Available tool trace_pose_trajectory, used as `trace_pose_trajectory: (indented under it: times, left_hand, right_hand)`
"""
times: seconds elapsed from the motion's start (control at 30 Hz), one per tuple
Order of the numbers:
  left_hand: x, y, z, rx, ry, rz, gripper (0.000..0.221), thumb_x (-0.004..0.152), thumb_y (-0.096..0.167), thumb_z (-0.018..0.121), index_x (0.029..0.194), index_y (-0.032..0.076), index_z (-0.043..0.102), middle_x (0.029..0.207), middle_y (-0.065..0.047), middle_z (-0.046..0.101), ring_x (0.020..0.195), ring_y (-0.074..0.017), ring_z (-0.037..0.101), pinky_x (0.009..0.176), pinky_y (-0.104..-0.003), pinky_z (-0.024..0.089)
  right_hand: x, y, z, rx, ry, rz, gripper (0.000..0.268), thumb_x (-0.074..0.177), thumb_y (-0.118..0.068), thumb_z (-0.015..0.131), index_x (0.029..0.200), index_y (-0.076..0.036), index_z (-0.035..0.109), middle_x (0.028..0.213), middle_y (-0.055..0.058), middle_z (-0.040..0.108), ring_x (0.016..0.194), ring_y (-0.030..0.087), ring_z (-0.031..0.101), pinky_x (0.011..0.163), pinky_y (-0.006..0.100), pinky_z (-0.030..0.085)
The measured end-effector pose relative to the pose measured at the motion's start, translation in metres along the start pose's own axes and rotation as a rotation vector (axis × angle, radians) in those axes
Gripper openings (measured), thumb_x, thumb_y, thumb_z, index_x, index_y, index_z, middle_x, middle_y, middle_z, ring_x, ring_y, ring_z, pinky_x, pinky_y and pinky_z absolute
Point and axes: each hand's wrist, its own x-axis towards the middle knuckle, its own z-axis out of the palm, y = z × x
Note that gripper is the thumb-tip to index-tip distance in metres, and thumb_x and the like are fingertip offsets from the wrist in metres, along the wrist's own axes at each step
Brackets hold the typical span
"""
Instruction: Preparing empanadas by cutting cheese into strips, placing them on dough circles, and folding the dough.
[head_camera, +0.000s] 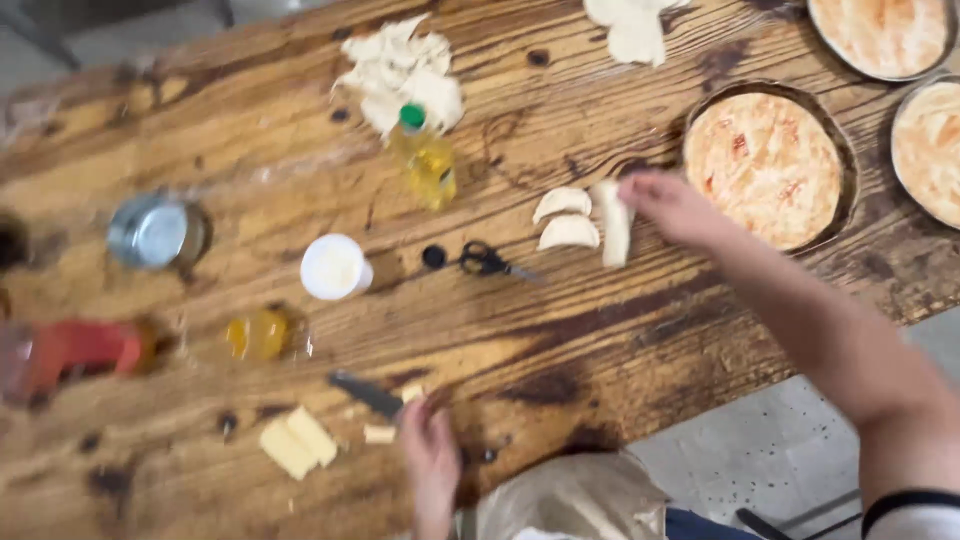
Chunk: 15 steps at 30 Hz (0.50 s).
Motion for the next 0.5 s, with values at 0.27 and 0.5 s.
trace_pose_trajectory:
  times: [0.27, 0.5]
  left_hand:
    - [0.0, -0.011, 0.112, -1.018, -0.664, -0.835, 0.03, 0.108, 0.033, 0.051, 0.132, 0.02, 0.064, 0.137, -0.004, 0.066, 0.122, -0.0283, 0.066, 0.097, -0.058, 0.055]
    - [0.011, -0.019, 0.071, -0.397, -0.651, -0.16, 0.052, 0.09, -0.004, 0.069, 0.14, 0.011, 0.061, 0.124, -0.015, 0.071, 0.112, -0.0243, 0.068, 0.091, -0.04, 0.06]
  right_hand:
    - [-0.124, 0.067, 0.174, 0.7, -0.22, 0.277, 0.028, 0.095, -0.003, 0.067, 0.122, -0.006, 0.062, 0.099, 0.001, 0.073, 0.068, 0.009, 0.07, 0.051, 0.023, 0.059]
    - [-0.151, 0.097, 0.22, 0.537, 0.099, -0.168, 0.04, 0.085, 0.005, 0.081, 0.121, -0.003, 0.065, 0.112, 0.007, 0.068, 0.101, 0.016, 0.068, 0.086, 0.03, 0.057]
